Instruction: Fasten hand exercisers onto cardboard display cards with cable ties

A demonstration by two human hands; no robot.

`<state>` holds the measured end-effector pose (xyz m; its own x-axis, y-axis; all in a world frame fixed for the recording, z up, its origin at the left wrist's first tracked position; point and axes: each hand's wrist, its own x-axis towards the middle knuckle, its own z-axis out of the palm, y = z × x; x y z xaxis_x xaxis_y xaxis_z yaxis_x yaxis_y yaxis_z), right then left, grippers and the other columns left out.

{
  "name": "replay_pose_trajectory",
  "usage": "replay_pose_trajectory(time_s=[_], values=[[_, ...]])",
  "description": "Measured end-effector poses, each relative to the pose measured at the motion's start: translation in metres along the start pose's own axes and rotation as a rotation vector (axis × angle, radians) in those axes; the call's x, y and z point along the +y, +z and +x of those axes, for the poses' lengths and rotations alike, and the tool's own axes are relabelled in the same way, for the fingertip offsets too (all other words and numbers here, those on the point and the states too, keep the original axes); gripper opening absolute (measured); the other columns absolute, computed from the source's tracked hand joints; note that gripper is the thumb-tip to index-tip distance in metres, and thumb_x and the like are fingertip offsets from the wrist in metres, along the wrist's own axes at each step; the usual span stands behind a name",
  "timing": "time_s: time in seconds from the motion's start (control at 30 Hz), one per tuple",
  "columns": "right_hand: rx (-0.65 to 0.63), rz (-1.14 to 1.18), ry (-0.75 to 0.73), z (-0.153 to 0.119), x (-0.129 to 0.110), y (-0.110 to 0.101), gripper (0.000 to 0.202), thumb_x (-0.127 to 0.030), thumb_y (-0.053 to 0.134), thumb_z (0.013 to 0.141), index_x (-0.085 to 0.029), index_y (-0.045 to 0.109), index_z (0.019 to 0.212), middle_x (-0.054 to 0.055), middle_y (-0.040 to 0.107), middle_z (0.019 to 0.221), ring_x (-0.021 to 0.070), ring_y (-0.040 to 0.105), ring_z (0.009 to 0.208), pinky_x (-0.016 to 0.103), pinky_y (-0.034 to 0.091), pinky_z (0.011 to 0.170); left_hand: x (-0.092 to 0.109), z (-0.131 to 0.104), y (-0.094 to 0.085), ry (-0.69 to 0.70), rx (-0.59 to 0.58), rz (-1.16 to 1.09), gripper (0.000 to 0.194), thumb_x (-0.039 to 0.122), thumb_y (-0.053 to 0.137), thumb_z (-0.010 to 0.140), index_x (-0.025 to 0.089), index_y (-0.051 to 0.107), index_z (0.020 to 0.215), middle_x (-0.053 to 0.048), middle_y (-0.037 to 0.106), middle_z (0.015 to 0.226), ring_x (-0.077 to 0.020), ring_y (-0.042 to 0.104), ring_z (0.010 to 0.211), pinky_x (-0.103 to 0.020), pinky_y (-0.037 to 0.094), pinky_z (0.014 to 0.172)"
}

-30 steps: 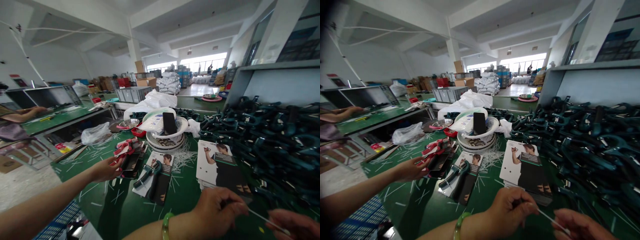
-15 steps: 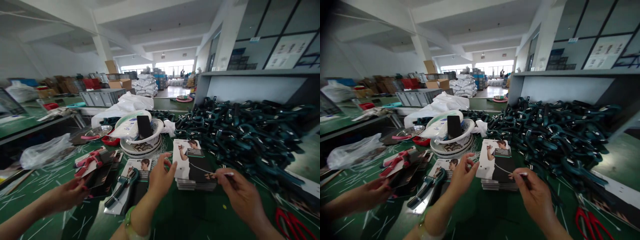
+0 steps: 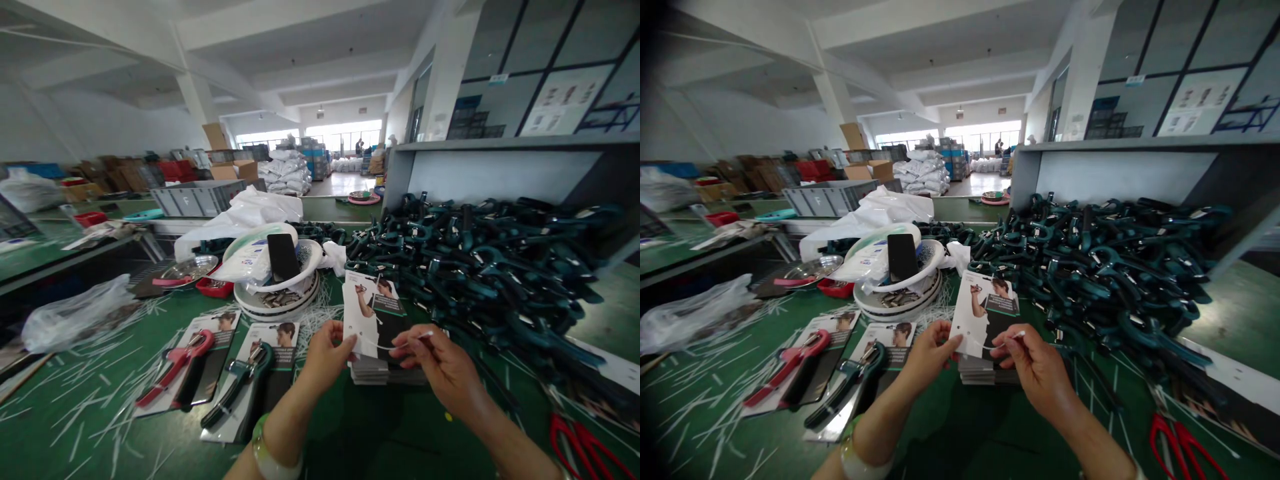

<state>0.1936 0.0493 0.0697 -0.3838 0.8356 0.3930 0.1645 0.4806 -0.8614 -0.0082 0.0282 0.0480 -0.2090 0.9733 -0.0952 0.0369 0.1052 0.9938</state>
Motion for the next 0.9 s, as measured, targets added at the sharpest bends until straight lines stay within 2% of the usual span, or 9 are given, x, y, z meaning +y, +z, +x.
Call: replay_pose_trajectory(time_s=[0.23,0.57,0.73,0.9], values=[[-0.119,-0.132,-0.082,0.013,-0.015,-0.013,0.025,-0.039,0.037,0.095,-0.020,0.053,0.090,0.005,0.065,0.081,0.0137,0.069,0.070,0.022,0.059,0.058,0.011,-0.010,0.010,-0.024,-0.036,-0.132,0.032,0.034,0.067,0.069,0.017,0.046,0.086,0.000,0.061,0.078,-0.0106,0.061,0.049,-0.017,0.039,0.040],[-0.308,-0.124,-0.086,0.019,-0.035,-0.023,0.028,-0.040,0.035,0.095,-0.020,0.053,0.088,0.004,0.066,0.078,0.0126,0.067,0.068,0.022,0.056,0.058,0.010,-0.013,0.012,-0.051,-0.070,-0.193,0.039,0.039,0.068,0.068,0.016,0.046,0.089,-0.001,0.061,0.080,-0.0102,0.061,0.052,-0.017,0.039,0.041],[-0.322,-0.102,-0.088,0.024,-0.038,-0.023,0.027,-0.039,0.034,0.095,-0.020,0.052,0.089,0.004,0.065,0.081,0.0115,0.067,0.069,0.021,0.056,0.058,0.009,-0.015,0.011,-0.049,-0.104,-0.190,0.039,0.040,0.067,0.069,0.016,0.044,0.091,-0.001,0.061,0.082,-0.0105,0.060,0.053,-0.018,0.039,0.042],[-0.279,-0.102,-0.093,0.028,-0.032,-0.024,0.026,-0.040,0.037,0.095,-0.020,0.052,0.089,0.004,0.065,0.081,0.0122,0.067,0.071,0.022,0.057,0.061,0.010,-0.018,0.011,-0.082,-0.133,-0.245,0.042,0.040,0.069,0.069,0.017,0.044,0.093,-0.001,0.061,0.083,-0.0104,0.062,0.055,-0.017,0.040,0.044]])
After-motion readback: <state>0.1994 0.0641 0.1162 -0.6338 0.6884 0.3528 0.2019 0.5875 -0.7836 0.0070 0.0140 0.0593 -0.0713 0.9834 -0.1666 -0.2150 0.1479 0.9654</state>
